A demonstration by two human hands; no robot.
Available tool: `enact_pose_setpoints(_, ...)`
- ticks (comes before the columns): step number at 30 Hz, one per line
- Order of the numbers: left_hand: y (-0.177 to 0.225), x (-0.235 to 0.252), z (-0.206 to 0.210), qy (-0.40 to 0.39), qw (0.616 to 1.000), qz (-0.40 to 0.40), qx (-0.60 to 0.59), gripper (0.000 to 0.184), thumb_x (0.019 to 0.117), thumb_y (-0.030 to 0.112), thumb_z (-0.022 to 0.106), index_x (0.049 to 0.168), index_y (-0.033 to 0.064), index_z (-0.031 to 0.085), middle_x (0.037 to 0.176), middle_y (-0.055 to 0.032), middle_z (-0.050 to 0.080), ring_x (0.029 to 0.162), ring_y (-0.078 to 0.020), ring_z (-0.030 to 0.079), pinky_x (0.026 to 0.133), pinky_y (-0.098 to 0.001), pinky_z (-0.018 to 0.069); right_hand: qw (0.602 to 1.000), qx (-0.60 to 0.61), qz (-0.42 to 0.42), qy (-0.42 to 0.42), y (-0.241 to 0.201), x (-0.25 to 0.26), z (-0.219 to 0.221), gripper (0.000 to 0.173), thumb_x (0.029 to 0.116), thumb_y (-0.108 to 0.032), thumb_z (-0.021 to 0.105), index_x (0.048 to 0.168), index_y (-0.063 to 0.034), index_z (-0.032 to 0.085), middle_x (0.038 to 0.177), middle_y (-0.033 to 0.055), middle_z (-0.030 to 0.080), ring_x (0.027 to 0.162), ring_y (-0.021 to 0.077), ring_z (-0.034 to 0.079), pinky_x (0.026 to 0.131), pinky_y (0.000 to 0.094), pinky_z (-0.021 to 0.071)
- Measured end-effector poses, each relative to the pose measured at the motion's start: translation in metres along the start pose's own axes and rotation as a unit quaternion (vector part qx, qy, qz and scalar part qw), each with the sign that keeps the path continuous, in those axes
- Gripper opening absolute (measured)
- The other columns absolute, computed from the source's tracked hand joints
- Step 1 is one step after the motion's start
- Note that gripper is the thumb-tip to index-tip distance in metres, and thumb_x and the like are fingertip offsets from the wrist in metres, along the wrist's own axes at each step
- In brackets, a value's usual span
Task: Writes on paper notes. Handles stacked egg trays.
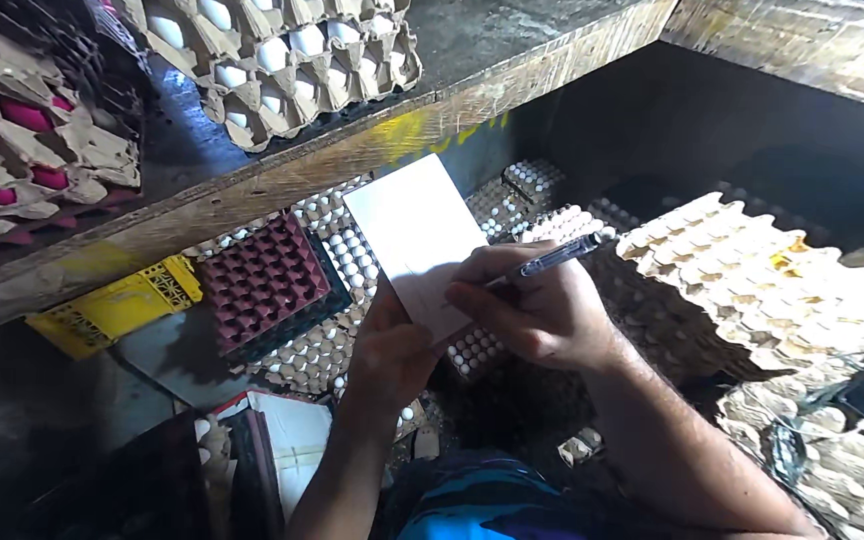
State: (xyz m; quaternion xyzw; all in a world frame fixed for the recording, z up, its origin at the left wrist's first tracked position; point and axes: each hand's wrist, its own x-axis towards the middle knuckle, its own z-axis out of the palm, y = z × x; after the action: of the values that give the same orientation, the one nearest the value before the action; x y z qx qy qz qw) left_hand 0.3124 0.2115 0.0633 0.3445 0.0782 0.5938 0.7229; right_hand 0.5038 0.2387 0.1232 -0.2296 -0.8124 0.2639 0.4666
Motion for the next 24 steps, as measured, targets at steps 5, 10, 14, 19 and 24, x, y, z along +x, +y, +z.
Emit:
enact_pose_setpoints(5, 0.001, -0.001, 0.003, -0.003, 1.0, -0.004, 0.001, 0.064, 0.0767, -0.014, 0.053, 0.136, 0.0096, 0.047, 0.122, -0.019, 0.064, 0.111, -0.0341, 0.067, 0.097, -0.0601, 0.0528, 1.0, -0.017, -0.007, 0.013, 0.0, -0.002, 0.003, 0.009, 0.0947, -0.01, 0.066, 0.091, -0.0054, 0.073, 0.074, -0.0037, 0.067, 0.059, 0.0024, 0.059, 0.05, 0.0215, 0.0522)
enact_pose_setpoints(10, -0.002, -0.003, 0.002, 0.013, 1.0, -0.006, -0.01, 0.064, 0.0758, -0.014, 0.054, 0.136, 0.0079, 0.047, 0.121, -0.0197, 0.065, 0.108, -0.0345, 0.068, 0.096, -0.0589, 0.0544, 0.999, -0.031, 0.009, -0.015, 0.0, -0.01, 0.001, 0.012, 0.094, -0.015, 0.065, 0.086, -0.01, 0.072, 0.07, -0.0065, 0.063, 0.058, 0.0011, 0.057, 0.049, 0.0215, 0.0484)
enact_pose_setpoints(14, -0.005, -0.003, 0.002, 0.009, 1.0, -0.003, -0.025, 0.066, 0.0758, -0.015, 0.053, 0.137, 0.0094, 0.047, 0.124, -0.0203, 0.063, 0.112, -0.0368, 0.066, 0.098, -0.063, 0.0511, 0.999, -0.029, 0.012, 0.03, 0.001, -0.01, 0.002, 0.011, 0.0955, -0.012, 0.065, 0.091, -0.0064, 0.073, 0.074, -0.004, 0.067, 0.059, 0.0025, 0.059, 0.051, 0.0218, 0.0523)
enact_pose_setpoints(19, -0.01, -0.005, 0.001, 0.021, 0.999, -0.009, -0.023, 0.063, 0.0754, -0.014, 0.055, 0.134, 0.0073, 0.051, 0.124, -0.0215, 0.063, 0.114, -0.0389, 0.065, 0.1, -0.0663, 0.0494, 0.997, -0.046, 0.05, 0.042, 0.0, -0.011, -0.003, 0.013, 0.0959, -0.012, 0.062, 0.087, -0.0081, 0.07, 0.064, -0.0058, 0.059, 0.051, 0.0012, 0.051, 0.043, 0.0201, 0.0427)
enact_pose_setpoints(24, -0.01, -0.002, 0.003, 0.017, 1.0, -0.008, -0.009, 0.064, 0.0752, -0.013, 0.054, 0.135, 0.0089, 0.05, 0.125, -0.0209, 0.063, 0.114, -0.0393, 0.065, 0.099, -0.0681, 0.0489, 0.995, -0.032, 0.064, 0.072, -0.006, -0.01, -0.004, 0.012, 0.0962, -0.01, 0.062, 0.088, -0.0062, 0.07, 0.063, -0.0044, 0.059, 0.049, 0.0019, 0.051, 0.041, 0.0198, 0.0427)
